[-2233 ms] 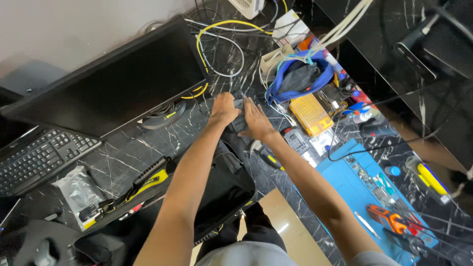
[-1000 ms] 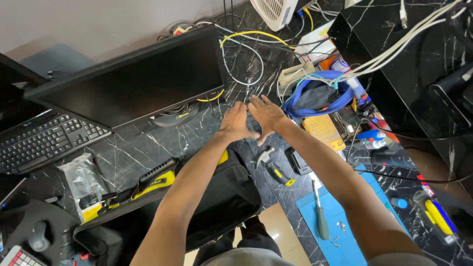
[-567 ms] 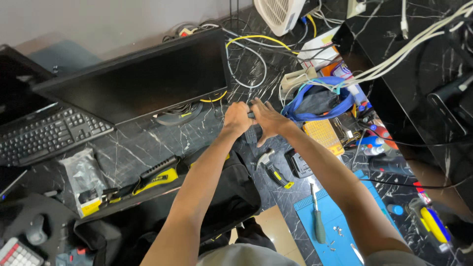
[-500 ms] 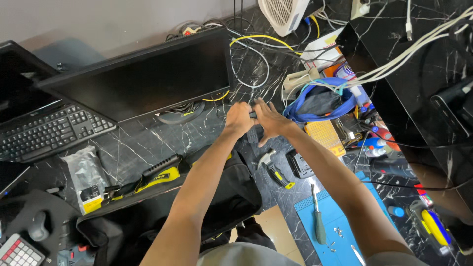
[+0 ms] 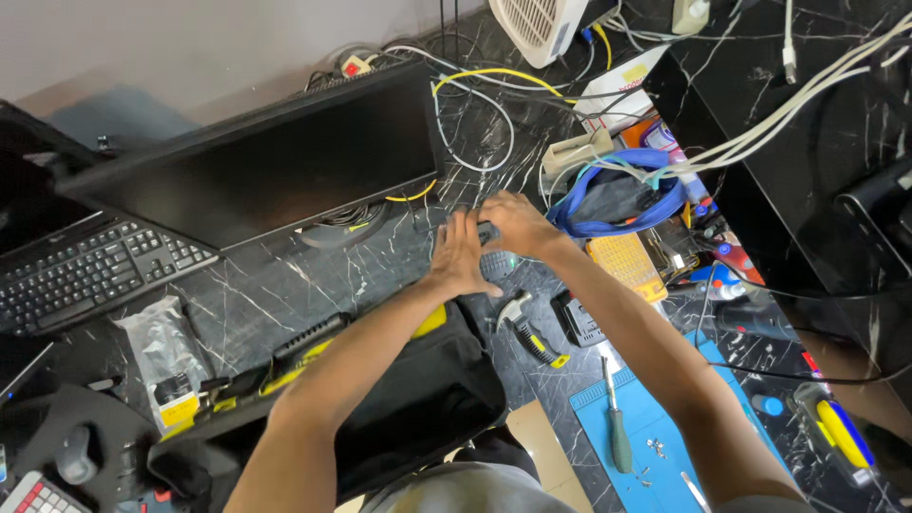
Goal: The person organizes various tools and accessories on a cluttered workbench. They place a screwdriver, a power drill, a battery pack, and a pair of pliers into a black tool bag. The person also handles a plastic package and a small black box, arranging them on the table or inside the bag.
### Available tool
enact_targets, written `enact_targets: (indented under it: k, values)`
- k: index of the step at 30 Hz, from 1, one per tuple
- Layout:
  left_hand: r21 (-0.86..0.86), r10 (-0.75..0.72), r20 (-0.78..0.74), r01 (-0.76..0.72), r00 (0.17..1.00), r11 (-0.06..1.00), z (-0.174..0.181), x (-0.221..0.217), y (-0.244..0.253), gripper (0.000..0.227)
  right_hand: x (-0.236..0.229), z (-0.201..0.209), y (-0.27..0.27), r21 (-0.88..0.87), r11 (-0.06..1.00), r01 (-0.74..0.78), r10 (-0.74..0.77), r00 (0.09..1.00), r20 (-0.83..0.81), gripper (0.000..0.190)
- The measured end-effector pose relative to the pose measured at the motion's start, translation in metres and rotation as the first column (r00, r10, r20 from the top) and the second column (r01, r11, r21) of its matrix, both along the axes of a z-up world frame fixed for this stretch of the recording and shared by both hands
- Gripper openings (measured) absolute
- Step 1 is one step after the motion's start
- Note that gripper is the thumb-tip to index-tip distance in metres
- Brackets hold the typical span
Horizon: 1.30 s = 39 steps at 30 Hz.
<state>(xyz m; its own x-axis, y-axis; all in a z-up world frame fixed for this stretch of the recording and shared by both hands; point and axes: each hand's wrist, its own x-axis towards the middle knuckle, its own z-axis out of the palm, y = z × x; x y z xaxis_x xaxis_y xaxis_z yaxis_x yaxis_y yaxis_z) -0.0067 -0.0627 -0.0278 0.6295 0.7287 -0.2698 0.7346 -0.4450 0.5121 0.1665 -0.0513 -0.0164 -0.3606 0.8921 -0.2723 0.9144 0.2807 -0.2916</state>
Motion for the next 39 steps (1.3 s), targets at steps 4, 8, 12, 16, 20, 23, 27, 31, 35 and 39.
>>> enact_targets:
  k: [4,8,12,16,20,23,27,31,35,39]
  values:
    - [0.054,-0.014,-0.079,0.018,0.997,0.998,-0.005,-0.007,0.003,0.167,-0.004,-0.006,0.010,0.047,0.999,0.021,-0.023,0.999,0.042,0.067]
    - [0.043,-0.069,-0.144,0.076,0.987,0.996,0.000,-0.008,0.007,0.168,-0.002,-0.020,0.019,0.008,1.000,0.021,-0.021,1.000,0.013,0.063]
    - [-0.011,-0.016,-0.170,0.014,0.985,1.000,0.002,0.007,0.014,0.178,0.000,-0.021,0.024,-0.036,0.999,0.036,-0.039,0.996,-0.085,0.050]
    - [-0.012,0.009,-0.186,-0.011,0.983,1.000,0.009,0.010,0.011,0.184,-0.002,-0.021,0.027,0.012,1.000,-0.007,0.007,1.000,-0.022,0.048]
    - [-0.003,-0.008,-0.239,0.007,0.971,1.000,0.019,0.011,0.008,0.191,0.002,-0.022,0.028,0.036,0.999,-0.036,0.040,0.992,-0.121,0.045]
    - [0.001,-0.014,-0.254,0.015,0.967,1.000,0.024,0.012,0.010,0.188,0.000,-0.006,0.024,0.029,0.999,-0.027,0.031,0.988,-0.149,0.047]
    - [0.109,-0.048,-0.326,0.088,0.944,0.990,0.007,0.017,0.018,0.171,0.006,-0.020,0.025,-0.043,0.999,0.018,-0.026,0.982,-0.190,0.046]
    - [0.207,-0.058,-0.310,0.126,0.949,0.970,-0.002,0.016,0.015,0.155,0.010,-0.025,0.028,-0.144,0.984,0.103,-0.132,0.970,-0.205,0.051]
    - [0.172,-0.074,-0.229,0.115,0.971,0.978,-0.004,0.013,0.017,0.145,0.012,-0.013,0.037,-0.251,0.961,0.115,-0.167,0.966,-0.198,0.061]
    - [0.173,-0.053,-0.192,0.087,0.980,0.981,-0.009,0.012,0.017,0.145,0.014,-0.009,0.042,-0.403,0.907,0.121,-0.196,0.969,-0.152,0.060]
